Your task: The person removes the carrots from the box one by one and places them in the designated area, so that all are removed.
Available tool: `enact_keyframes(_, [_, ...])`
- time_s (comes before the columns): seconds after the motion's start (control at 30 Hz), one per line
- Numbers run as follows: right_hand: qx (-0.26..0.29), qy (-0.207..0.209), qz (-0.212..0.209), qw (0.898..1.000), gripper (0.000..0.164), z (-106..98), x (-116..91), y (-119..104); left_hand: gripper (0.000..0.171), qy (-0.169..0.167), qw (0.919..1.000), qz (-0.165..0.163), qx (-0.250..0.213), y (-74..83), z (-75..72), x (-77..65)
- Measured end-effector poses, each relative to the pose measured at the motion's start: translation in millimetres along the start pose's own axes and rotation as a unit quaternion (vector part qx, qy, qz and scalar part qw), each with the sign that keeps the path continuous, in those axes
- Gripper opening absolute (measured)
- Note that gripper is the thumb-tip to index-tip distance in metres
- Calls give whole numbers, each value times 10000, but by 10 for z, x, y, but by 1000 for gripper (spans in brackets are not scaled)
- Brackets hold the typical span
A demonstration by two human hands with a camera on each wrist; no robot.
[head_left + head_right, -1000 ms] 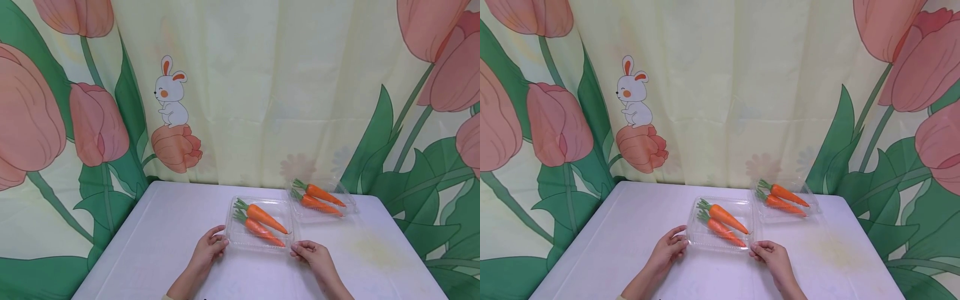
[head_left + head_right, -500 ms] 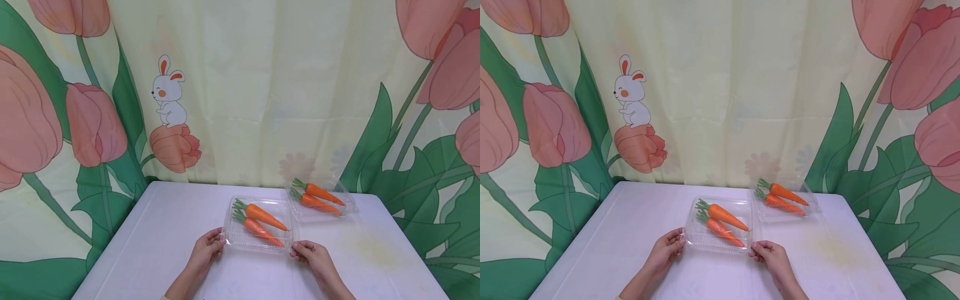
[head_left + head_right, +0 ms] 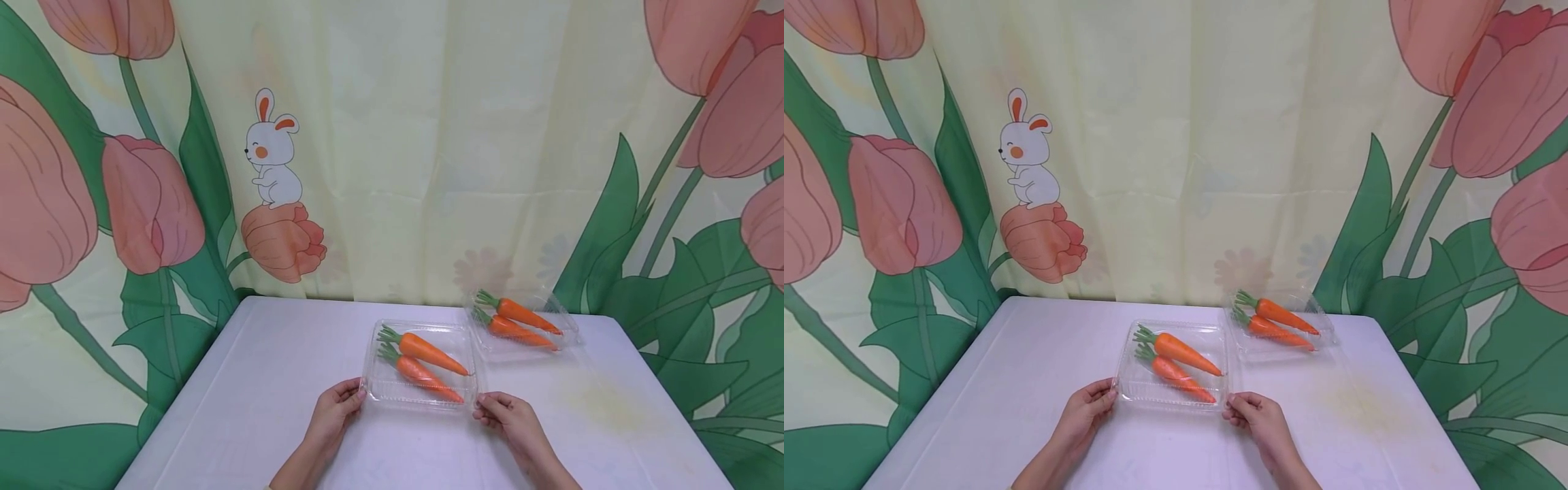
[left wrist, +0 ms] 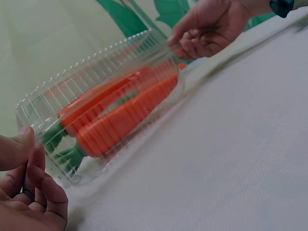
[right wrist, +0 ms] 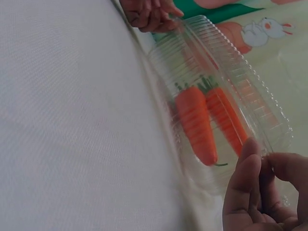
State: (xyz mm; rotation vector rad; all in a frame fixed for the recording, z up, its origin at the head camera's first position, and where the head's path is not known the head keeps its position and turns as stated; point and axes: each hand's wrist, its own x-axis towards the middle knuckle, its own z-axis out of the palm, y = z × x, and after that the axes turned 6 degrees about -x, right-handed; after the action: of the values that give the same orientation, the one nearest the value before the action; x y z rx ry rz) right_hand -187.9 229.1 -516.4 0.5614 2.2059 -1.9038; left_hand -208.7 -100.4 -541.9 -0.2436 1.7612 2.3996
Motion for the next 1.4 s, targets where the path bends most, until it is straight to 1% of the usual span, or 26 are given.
enact_keyframes(0.1, [1,29,-36,10000,29,-2,8,9,34,42,10000,-17,0,-18,11,3])
enact_keyframes(0.27, [33,70,-95,9999,28,4,1,-3,22,62,9999,95,33,-29,32,-12])
enact_keyframes(0.43, [36,87,-163,9998,26,2,-17,-30,21,2,9999,124,58,-20,45,-27])
enact_keyframes(0.53, [-2,54,-169,9998,27,-16,-25,-30,20,-147,9998,123,14,-19,44,-28])
enact_keyframes(0.6, [-64,64,-145,9999,27,-29,-32,-28,17,-301,9995,53,-57,-11,39,-26])
enact_keyframes(0.7, [-176,79,-116,9997,28,-50,-39,-21,8,-647,9976,-154,-192,15,10,-11])
enact_keyframes(0.77, [-205,91,-93,9997,28,-56,-49,-24,8,-901,9953,-312,-152,47,-31,11])
enact_keyframes(0.83, [-186,40,-99,9998,28,-55,-53,-27,13,-1111,9928,-439,-4,91,-80,39])
enact_keyframes(0.93, [-151,-18,-106,9998,26,-38,-61,-42,31,-1248,9897,-577,405,179,-147,97])
enact_keyframes(1.03, [-186,-27,-94,9998,26,-21,-69,-54,43,-1185,9884,-621,719,269,-175,167])
enact_keyframes(1.1, [-238,-13,-82,9997,26,-17,-75,-60,42,-1097,9889,-582,820,316,-172,228])
enact_keyframes(1.17, [-290,-15,-70,9996,27,-17,-76,-61,37,-980,9899,-485,902,354,-157,294])
enact_keyframes(1.3, [-353,-50,-68,9993,28,-18,-68,-53,30,-729,9930,-348,857,409,-116,450])
enact_keyframes(1.4, [-348,-86,-74,9993,28,-18,-64,-47,28,-604,9953,-332,673,434,-86,562])
